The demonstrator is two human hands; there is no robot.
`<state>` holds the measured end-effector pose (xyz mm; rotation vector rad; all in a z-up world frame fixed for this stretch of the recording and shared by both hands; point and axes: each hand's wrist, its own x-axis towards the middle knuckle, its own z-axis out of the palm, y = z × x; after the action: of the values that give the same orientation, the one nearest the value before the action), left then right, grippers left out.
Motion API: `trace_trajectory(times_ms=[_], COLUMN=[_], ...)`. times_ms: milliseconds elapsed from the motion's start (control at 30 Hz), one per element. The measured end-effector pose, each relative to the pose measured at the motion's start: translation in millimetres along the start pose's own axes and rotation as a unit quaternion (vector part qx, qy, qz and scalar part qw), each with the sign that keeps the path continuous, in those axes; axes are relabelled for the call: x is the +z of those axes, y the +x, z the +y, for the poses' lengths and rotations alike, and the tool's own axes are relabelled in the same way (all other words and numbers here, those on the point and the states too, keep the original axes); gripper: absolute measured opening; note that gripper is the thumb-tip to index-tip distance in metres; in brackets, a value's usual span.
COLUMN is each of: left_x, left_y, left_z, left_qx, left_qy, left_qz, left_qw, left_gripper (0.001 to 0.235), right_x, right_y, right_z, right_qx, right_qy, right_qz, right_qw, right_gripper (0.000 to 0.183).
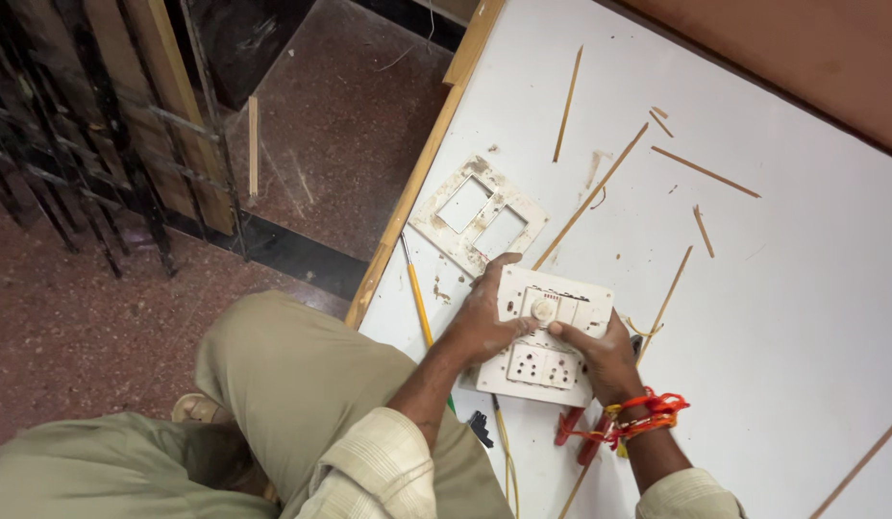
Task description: The person wires a socket and switch panel by hand using a screwdriver and wire cutters. The person attaches wires to the components, cuts excess wire, and fits the components into a white plastic frame on a table.
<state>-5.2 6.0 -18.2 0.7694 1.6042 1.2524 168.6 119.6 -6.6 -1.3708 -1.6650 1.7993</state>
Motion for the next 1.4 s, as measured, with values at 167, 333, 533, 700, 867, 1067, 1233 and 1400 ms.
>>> trace_trajectory(times_ms=[167, 333, 533, 700, 867, 1067, 1233, 1400], left_x=[-1.5, -1.4, -1.0, -6.4, -4.1, 2.8, 2.3, -8.8], left_y=[2.5, 1.7, 5.7, 4.0, 8.9, 22.1, 7.4, -0.8], left_z=[-3.4, -10.1, -8.9, -3.4, -9.7, -37.4, -30.5, 1.5], left_qx=[-0.018, 0.041, -0.006, -0.084, -0.099, -0.099, -0.044, -0.126], left_qy=[-0.006, -0.001, 0.068, 0.078, 0.089, 0.074, -0.027, -0.131], left_qz=[-0.040, -0.051, -0.029, -0.018, -0.020, -0.046, 0.007, 0.048], left_qw=[0.999, 0.998, 0.997, 0.993, 0.991, 0.991, 0.999, 0.982], left_gripper=[0.091, 0.092, 0.101, 0.110, 0.114, 0.117, 0.067, 0.070], right_x=[-13.0, -17.7, -26.5, -7.4, 63.1, 151.2, 125.2, 46.0], right_y=[3.4, 1.4, 10.9, 26.9, 76.2, 95.2, 112.2, 88.0], right_z=[4.2, 5.1, -2.7, -36.4, -70.3, -89.2, -78.7, -109.7], right_qx=[0.017, -0.014, 0.010, -0.196, -0.245, -0.007, -0.108, -0.265], right_qy=[0.024, -0.042, -0.124, -0.395, -0.430, -0.712, -0.657, -0.494], right_qz=[-0.021, 0.012, 0.014, 0.136, -0.018, -0.107, -0.074, 0.025], right_qw=[0.999, 0.999, 0.992, 0.887, 0.869, 0.694, 0.743, 0.828], right_gripper=[0.059, 0.058, 0.066, 0.052, 0.043, 0.058, 0.040, 0.054])
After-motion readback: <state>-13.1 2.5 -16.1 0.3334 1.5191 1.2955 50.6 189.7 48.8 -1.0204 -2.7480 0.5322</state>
